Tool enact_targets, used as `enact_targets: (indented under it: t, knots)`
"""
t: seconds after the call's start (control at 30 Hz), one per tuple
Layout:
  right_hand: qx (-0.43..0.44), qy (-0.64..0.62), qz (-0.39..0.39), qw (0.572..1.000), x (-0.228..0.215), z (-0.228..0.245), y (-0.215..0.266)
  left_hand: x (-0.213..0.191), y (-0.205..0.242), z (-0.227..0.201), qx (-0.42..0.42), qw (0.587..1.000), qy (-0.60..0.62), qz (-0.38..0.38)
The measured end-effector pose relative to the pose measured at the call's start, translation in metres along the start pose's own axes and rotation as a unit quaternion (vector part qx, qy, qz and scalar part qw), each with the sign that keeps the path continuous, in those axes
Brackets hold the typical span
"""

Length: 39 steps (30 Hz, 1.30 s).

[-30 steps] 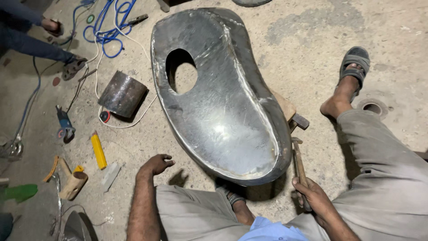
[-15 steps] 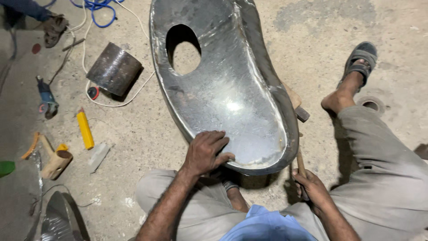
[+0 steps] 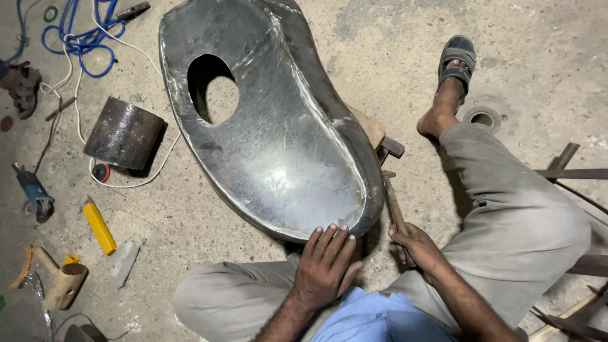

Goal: The person uses a hammer to repeatedly strike the edges of a large metal part resting on a wooden block. They adjust the part's position and continue hammering along the perimeter to shape it.

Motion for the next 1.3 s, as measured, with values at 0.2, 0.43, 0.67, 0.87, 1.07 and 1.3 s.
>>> enact_targets:
  t: [0.2,0.43,0.67,0.87,1.07,1.3]
  knots:
    - [-0.002,0.003,0.013,1.0,-0.002,0.0,0.005,-0.009,0.013,-0.007,0.013,0.997,-0.077,0.012]
    - [-0.03,-0.012,0.04,0.999,0.001,0.002,0.009,-0.023,0.037,0.011,-0.046,0.99,-0.133,0.023]
    - [-0.045,-0.015,0.064,0.997,-0.003,0.003,0.016,-0.009,0.021,-0.001,-0.031,0.987,-0.159,0.018]
    - [-0.042,-0.034,0.078,0.995,-0.006,0.002,0.023,-0.001,-0.017,-0.016,-0.017,0.992,-0.127,-0.017]
    - [-0.047,-0.085,0.091,0.991,-0.009,0.004,0.03,-0.005,-0.05,-0.039,0.019,0.991,-0.129,-0.012]
    - [-0.067,-0.127,0.087,0.986,-0.015,0.001,0.03,-0.028,-0.04,-0.039,-0.003,0.985,-0.172,-0.022]
Point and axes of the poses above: each hand's wrist, its own y-axis away from the middle knuckle, its own x-axis out of the palm, z = x × y, the point moved 9 cm from there along -y, towards the middle knuckle, and after that the axes turned 2 degrees about -x, right-handed, at the moved point
